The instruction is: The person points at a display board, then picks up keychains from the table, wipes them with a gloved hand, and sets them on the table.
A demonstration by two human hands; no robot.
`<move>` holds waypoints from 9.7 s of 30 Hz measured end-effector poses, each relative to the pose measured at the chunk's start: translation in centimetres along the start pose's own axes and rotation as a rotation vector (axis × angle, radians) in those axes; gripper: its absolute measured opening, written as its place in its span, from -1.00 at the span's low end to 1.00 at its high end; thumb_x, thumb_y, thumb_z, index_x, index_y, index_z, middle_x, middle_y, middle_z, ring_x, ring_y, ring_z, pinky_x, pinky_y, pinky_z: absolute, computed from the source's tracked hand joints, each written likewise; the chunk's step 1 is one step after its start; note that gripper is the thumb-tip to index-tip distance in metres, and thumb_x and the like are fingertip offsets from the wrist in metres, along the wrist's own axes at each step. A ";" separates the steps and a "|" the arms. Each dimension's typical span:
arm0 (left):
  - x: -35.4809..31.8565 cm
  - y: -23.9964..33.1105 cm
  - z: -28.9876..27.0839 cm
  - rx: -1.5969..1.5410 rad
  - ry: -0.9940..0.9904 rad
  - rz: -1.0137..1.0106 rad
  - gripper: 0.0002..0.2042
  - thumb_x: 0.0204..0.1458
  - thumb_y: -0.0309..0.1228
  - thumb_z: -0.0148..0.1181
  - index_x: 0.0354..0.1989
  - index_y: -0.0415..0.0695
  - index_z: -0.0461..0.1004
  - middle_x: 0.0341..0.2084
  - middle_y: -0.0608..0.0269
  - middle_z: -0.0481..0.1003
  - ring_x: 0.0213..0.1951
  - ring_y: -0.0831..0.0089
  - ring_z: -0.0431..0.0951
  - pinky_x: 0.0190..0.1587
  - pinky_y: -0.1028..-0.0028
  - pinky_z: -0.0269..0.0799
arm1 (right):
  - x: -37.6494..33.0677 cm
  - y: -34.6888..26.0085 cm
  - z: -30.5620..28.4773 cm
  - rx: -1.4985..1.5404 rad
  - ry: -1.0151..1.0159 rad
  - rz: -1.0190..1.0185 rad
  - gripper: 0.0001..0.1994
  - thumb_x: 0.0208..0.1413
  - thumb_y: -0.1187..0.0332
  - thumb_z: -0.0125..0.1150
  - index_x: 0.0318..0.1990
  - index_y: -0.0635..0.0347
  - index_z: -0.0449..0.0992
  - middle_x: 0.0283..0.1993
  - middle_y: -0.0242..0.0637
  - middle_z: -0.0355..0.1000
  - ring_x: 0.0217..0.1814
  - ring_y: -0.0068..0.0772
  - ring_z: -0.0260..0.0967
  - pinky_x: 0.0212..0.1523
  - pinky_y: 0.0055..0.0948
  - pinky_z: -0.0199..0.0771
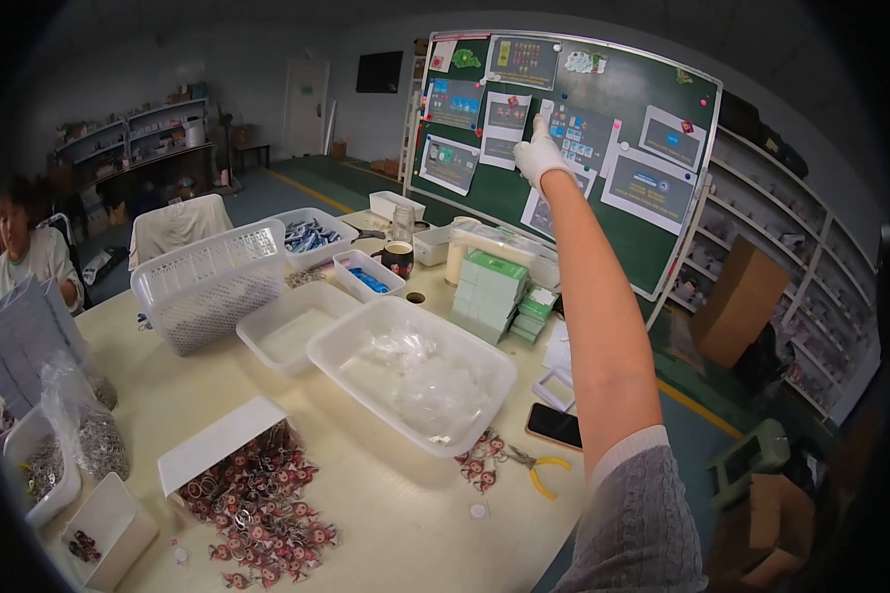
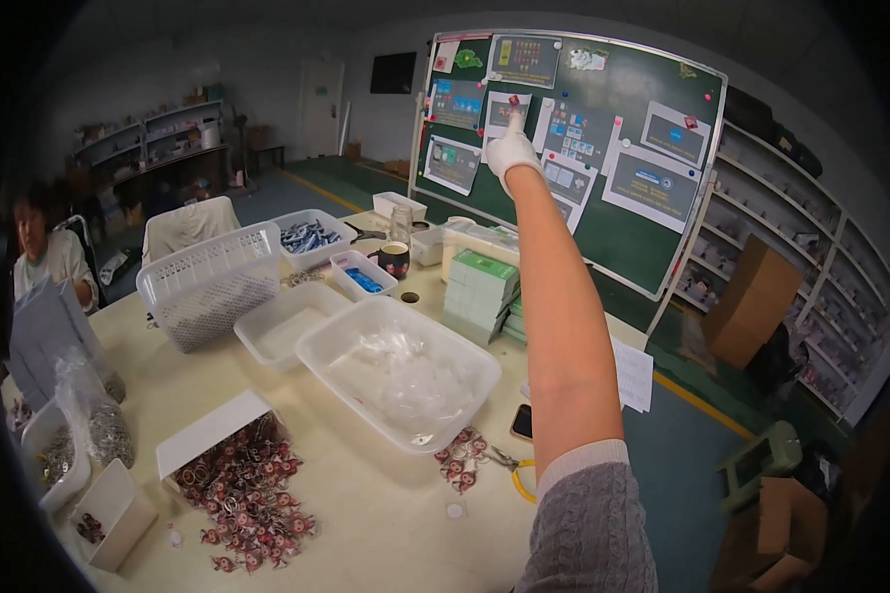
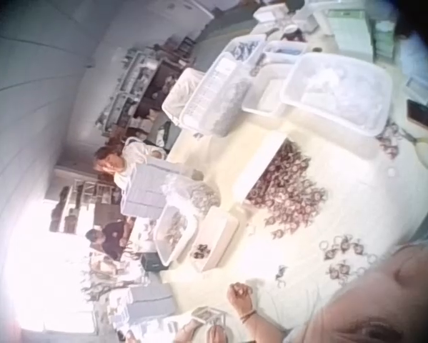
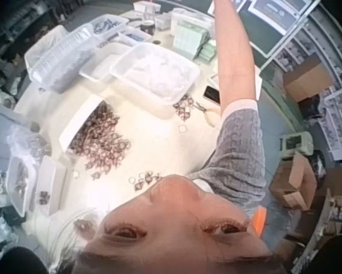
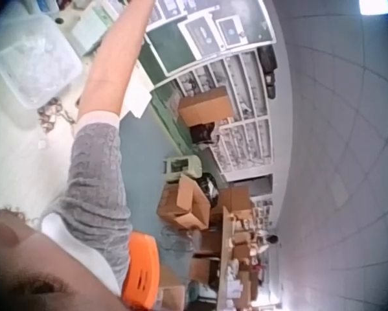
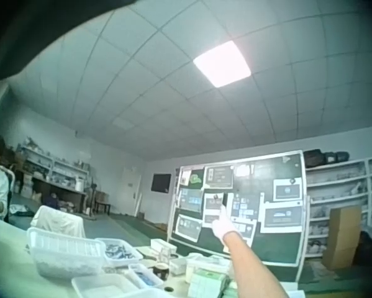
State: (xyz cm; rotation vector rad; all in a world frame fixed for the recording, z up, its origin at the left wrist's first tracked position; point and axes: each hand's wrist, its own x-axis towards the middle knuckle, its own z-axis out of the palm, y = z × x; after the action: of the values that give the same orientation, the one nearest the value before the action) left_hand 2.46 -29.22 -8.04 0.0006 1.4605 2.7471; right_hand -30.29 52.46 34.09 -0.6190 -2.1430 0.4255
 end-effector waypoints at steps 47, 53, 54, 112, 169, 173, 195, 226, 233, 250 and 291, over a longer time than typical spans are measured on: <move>0.3 0.7 8.0 0.428 0.074 0.063 -0.64 0.12 -0.11 -0.10 -0.61 -0.09 0.32 -0.76 0.49 0.18 -0.72 0.68 0.25 -0.68 0.64 0.19 | -68.2 -24.2 -4.1 0.691 -1.344 -0.725 -0.75 0.00 0.48 0.07 -0.11 0.21 0.42 -0.59 -0.34 0.30 -0.57 -0.62 0.26 -0.49 -0.56 0.27; 0.2 1.1 7.7 0.450 0.062 0.069 -0.67 0.09 -0.13 -0.03 -0.53 -0.13 0.42 -0.73 0.49 0.23 -0.71 0.69 0.20 -0.66 0.63 0.22 | -68.8 -24.7 -1.8 0.528 -1.177 -0.883 -0.64 -0.02 0.32 0.15 -0.02 0.13 0.36 -0.45 -0.19 0.43 -0.44 -0.29 0.42 -0.40 -0.38 0.35; 0.0 1.3 7.6 0.444 0.042 0.065 -0.67 0.09 -0.13 -0.03 -0.53 -0.13 0.42 -0.73 0.49 0.23 -0.71 0.69 0.20 -0.66 0.63 0.22 | -69.1 -24.6 -1.6 0.500 -1.210 -0.902 -0.63 -0.02 0.29 0.15 -0.02 0.11 0.36 -0.43 -0.17 0.44 -0.41 -0.26 0.42 -0.38 -0.37 0.36; 6.0 -10.4 29.3 -0.110 -0.347 -0.746 -0.61 0.22 -0.26 -0.24 0.13 -0.24 0.16 -0.41 0.21 0.45 -0.50 0.62 0.41 -0.40 0.66 0.34 | -51.9 -2.0 2.7 0.784 -1.251 -0.464 -0.83 -0.02 0.37 0.13 -0.24 0.15 0.45 -0.40 -0.26 0.39 -0.44 -0.26 0.37 -0.43 -0.44 0.37; 3.0 -13.0 28.7 0.339 -0.467 -0.328 -0.65 0.20 -0.26 -0.15 0.04 -0.24 0.24 -0.42 0.31 0.45 -0.49 0.68 0.41 -0.36 0.65 0.34 | -54.5 -2.9 -0.1 0.508 -0.772 -0.796 -0.85 -0.16 0.27 0.20 -0.47 0.06 0.39 -0.46 -0.28 0.29 -0.55 -0.17 0.32 -0.57 -0.25 0.31; 3.1 -13.3 28.8 0.288 -0.432 -0.322 -0.65 0.20 -0.25 -0.15 0.04 -0.22 0.23 -0.40 0.31 0.46 -0.50 0.68 0.41 -0.37 0.67 0.33 | -54.8 -3.0 0.0 0.494 -0.773 -0.797 -0.83 -0.15 0.24 0.20 -0.47 0.06 0.38 -0.45 -0.28 0.29 -0.55 -0.16 0.33 -0.58 -0.24 0.31; 2.8 -11.3 29.4 0.307 -0.399 -0.353 -0.67 0.18 -0.26 -0.10 -0.03 -0.26 0.29 -0.46 0.31 0.45 -0.51 0.66 0.40 -0.42 0.66 0.34 | -54.3 -3.2 0.0 0.566 -0.796 -0.798 -0.84 -0.14 0.33 0.20 -0.44 0.07 0.33 -0.48 -0.26 0.27 -0.52 -0.14 0.32 -0.55 -0.25 0.33; 2.4 -11.6 30.3 0.363 -0.420 -0.189 -0.62 0.15 -0.50 -0.09 0.14 -0.29 0.13 -0.08 0.17 0.39 -0.14 0.48 0.44 -0.08 0.50 0.37 | -53.4 -2.1 -0.9 0.691 -0.791 -0.710 -0.88 -0.06 0.34 0.17 -0.36 0.09 0.39 -0.39 -0.36 0.33 -0.50 -0.26 0.39 -0.56 -0.39 0.39; 2.6 -11.6 30.3 0.351 -0.421 -0.191 -0.61 0.15 -0.49 -0.09 0.15 -0.29 0.12 -0.08 0.10 0.39 -0.16 0.45 0.46 -0.09 0.49 0.38 | -53.2 -2.1 -1.2 0.769 -0.823 -0.658 -0.87 -0.08 0.36 0.19 -0.34 0.09 0.42 -0.38 -0.34 0.35 -0.48 -0.29 0.39 -0.54 -0.40 0.38; 1.6 -12.6 30.8 0.336 -0.366 -0.197 -0.63 0.16 -0.36 -0.06 0.09 -0.26 0.17 -0.33 0.19 0.50 -0.24 0.55 0.49 -0.15 0.56 0.39 | -54.0 -2.7 -1.8 0.603 -0.697 -0.811 -0.85 -0.16 0.37 0.20 -0.48 0.07 0.31 -0.48 -0.36 0.27 -0.60 -0.26 0.32 -0.63 -0.36 0.31; 5.9 -9.0 27.1 -0.382 -0.049 -0.168 -0.71 0.18 -0.24 -0.13 -0.07 -0.18 0.30 -0.24 0.09 0.46 -0.28 0.42 0.49 -0.22 0.45 0.40 | -49.0 -2.4 -1.0 1.133 -1.649 -0.113 -0.90 -0.01 0.44 0.08 -0.38 0.12 0.27 -0.40 -0.42 0.26 -0.45 -0.70 0.16 -0.40 -0.67 0.26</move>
State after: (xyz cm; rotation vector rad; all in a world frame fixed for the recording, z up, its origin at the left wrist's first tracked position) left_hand -2.81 -1.59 -0.43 -0.0607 0.8611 2.8119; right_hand -4.57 22.83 4.62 0.8453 -2.5557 2.4311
